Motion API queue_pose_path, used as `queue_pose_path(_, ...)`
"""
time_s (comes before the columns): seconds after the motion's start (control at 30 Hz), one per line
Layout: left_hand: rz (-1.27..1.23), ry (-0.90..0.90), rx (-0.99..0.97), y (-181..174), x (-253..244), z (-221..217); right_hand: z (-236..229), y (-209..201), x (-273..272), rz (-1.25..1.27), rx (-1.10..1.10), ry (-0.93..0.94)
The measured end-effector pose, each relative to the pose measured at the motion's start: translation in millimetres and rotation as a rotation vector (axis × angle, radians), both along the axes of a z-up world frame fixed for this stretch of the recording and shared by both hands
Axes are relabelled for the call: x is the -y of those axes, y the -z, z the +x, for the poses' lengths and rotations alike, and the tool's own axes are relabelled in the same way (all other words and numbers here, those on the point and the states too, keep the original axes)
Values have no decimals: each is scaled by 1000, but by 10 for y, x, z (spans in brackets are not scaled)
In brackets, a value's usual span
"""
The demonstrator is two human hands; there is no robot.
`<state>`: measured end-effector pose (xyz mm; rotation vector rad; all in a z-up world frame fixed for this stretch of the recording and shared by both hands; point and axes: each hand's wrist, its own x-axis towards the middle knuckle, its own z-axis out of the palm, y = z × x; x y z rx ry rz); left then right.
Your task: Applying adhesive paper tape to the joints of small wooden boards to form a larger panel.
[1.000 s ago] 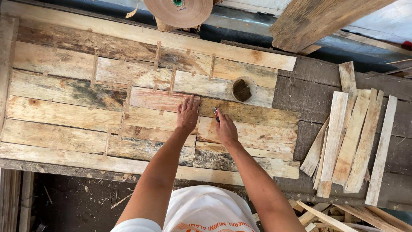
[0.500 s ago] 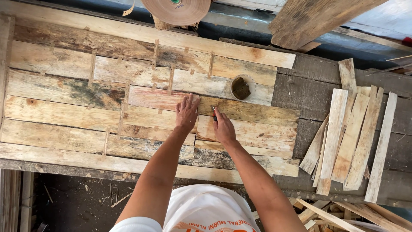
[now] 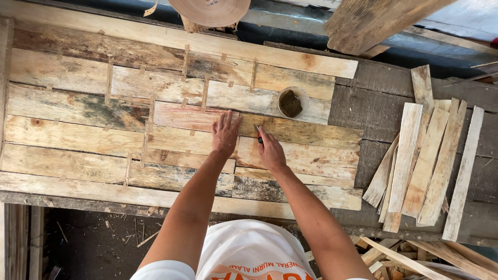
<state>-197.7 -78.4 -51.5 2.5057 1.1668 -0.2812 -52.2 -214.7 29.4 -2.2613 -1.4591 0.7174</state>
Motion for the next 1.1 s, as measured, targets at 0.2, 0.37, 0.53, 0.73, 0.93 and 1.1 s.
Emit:
queue_pose_path(0.2,-145,-76,212,-236,-27,-124,-33,-95,130,31,-80,0)
queue_pose_path(0.37,-171,-81,257,-232,136,-310,-132,-185,307,48,-84,-35)
queue_pose_path(0.53,-25,12,129,-26,454,-426,-165,-151,401,170,-116,-24)
queue_pose_path(0.73,-136,-38,171,-438,837,-484,-197,-71,470,225,-108,37)
queue_pose_path(0.93,-55,-87,269,-210,923,-606,-116,13,538,113,-57,150)
queue_pose_path(1.1,-115,-126,334,-215,898,-588,-42,176,575,137,29,126)
